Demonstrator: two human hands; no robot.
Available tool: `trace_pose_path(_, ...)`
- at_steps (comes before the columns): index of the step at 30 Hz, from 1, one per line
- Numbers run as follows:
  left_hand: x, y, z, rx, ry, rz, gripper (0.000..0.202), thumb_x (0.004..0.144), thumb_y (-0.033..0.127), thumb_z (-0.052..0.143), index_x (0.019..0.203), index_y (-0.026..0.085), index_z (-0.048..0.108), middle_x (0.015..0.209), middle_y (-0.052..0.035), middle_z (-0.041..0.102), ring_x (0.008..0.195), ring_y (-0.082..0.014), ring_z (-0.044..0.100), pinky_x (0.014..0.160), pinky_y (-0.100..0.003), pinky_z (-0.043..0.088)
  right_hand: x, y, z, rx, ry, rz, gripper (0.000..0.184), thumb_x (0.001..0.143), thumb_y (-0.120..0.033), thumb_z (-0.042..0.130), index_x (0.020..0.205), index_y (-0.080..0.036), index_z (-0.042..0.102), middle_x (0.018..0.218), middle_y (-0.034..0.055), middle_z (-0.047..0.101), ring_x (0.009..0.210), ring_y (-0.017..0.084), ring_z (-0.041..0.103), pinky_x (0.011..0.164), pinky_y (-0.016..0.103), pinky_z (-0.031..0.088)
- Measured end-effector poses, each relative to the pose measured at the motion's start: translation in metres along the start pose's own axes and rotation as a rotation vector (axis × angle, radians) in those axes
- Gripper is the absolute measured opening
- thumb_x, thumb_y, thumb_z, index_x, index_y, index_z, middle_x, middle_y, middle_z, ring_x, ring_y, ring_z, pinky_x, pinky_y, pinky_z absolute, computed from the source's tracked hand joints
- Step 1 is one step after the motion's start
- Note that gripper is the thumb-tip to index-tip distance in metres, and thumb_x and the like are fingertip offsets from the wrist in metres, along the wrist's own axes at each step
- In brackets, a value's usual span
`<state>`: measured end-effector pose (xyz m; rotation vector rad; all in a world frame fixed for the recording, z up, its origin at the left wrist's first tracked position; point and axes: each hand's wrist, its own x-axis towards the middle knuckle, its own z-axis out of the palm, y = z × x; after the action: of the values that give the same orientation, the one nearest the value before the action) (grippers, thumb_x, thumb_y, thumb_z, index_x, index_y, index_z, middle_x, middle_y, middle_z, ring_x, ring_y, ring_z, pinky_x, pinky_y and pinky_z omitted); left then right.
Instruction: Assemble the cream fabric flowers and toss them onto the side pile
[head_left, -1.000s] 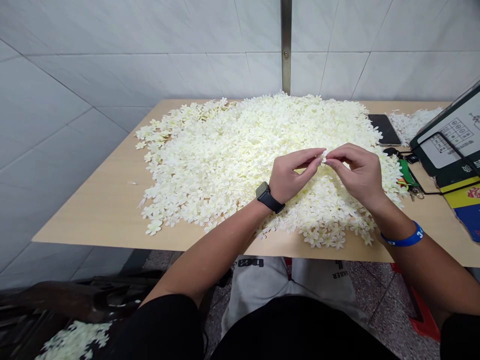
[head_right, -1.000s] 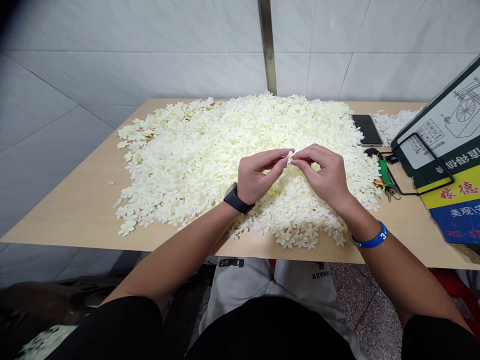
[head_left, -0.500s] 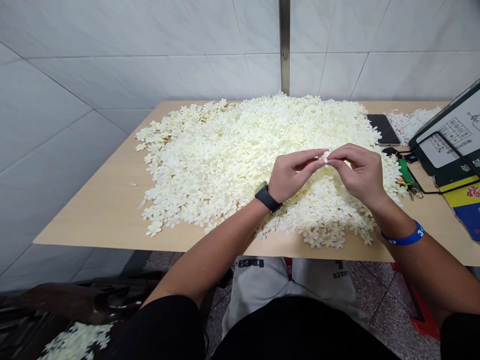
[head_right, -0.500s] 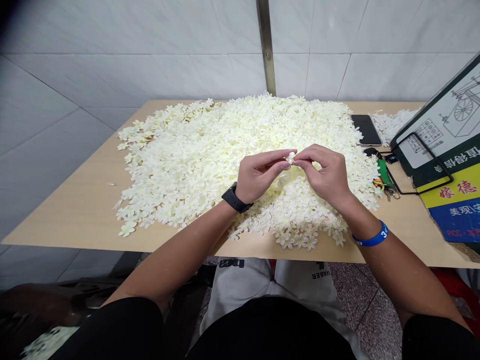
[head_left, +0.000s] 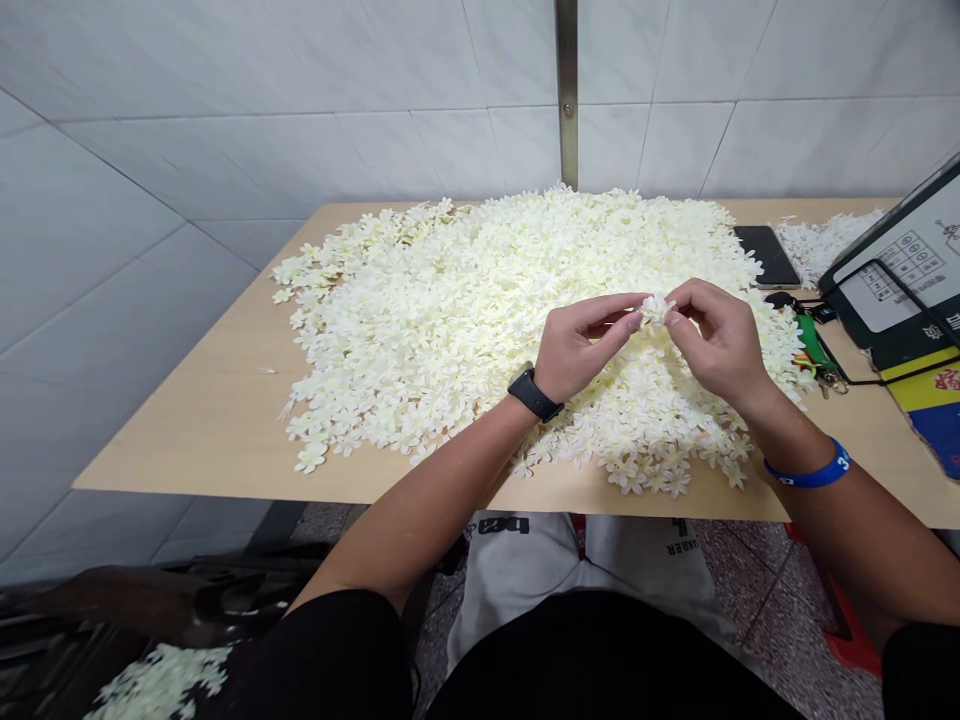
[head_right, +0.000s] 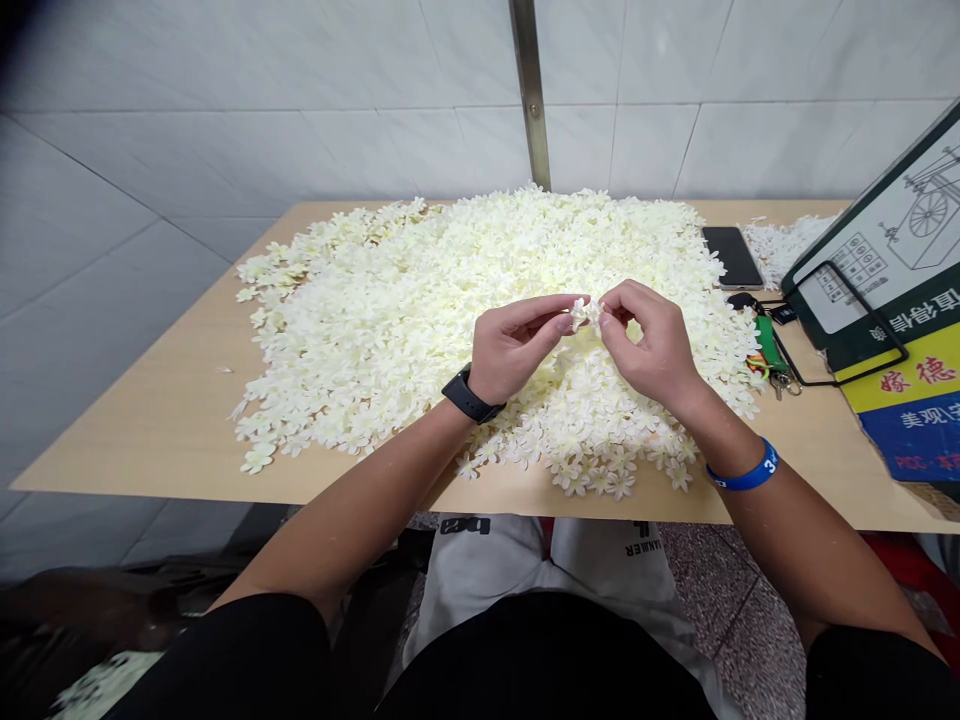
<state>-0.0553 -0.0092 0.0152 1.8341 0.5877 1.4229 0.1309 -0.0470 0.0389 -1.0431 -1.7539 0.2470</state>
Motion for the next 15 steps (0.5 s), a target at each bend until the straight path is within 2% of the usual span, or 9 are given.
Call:
trace_pose_path(3,0.0006,0.0006,-0.0004,0.001,0.020,0.003,0.028,0.093,0.042,0.070,0.110,0.021,0.079,0.110,-0.0053,0.081,0.091,-0.0148,0.079,0.084,-0.027,0.068,0.0008,-0.0004,-0.0007,-0.071,0.020,0.004,0.025,0.093,-0.022,0.058,0.069,-0.022,0.051,0.066,-0.0008,0.052,0.062,0.015,0.048,0.062,0.033,0.038)
trace_pose_path(6,0.0008,0.0012,-0.0012,0.002,0.028,0.016,0.027,0.093,0.041,0.071,0.110,0.022,0.079,0.111,-0.0053,0.081,0.092,-0.0148,0.079,0.084,-0.027,0.068,0.0025,-0.0010,-0.0015,-0.122,0.059,0.022,0.033,0.093,-0.029,0.065,0.064,-0.022,0.051,0.061,-0.0017,0.050,0.058,0.014,0.045,0.059,0.033,0.036)
trace_pose_path(11,0.0000,0.0016,-0.0009,0.026,0.016,0.021,0.027,0.093,0.042,0.071,0.111,0.023,0.079,0.111,-0.0047,0.081,0.095,-0.0163,0.079,0.086,-0.030,0.068,0.0029,-0.0007,0.0000,0.026,0.035,0.005,0.014,0.090,-0.028,0.073,0.078,-0.024,0.068,0.079,0.0020,0.068,0.072,0.018,0.060,0.068,0.035,0.047)
trace_pose_path(15,-0.0008,-0.0001,0.0004,-0.005,-0.002,0.017,0.025,0.092,0.041,0.072,0.110,0.026,0.080,0.112,-0.0038,0.081,0.100,-0.0180,0.078,0.090,-0.033,0.066,0.0015,-0.0006,0.0019,0.073,0.034,0.013,0.010,0.088,-0.025,0.074,0.079,-0.025,0.073,0.080,0.0020,0.072,0.075,0.020,0.065,0.069,0.037,0.051)
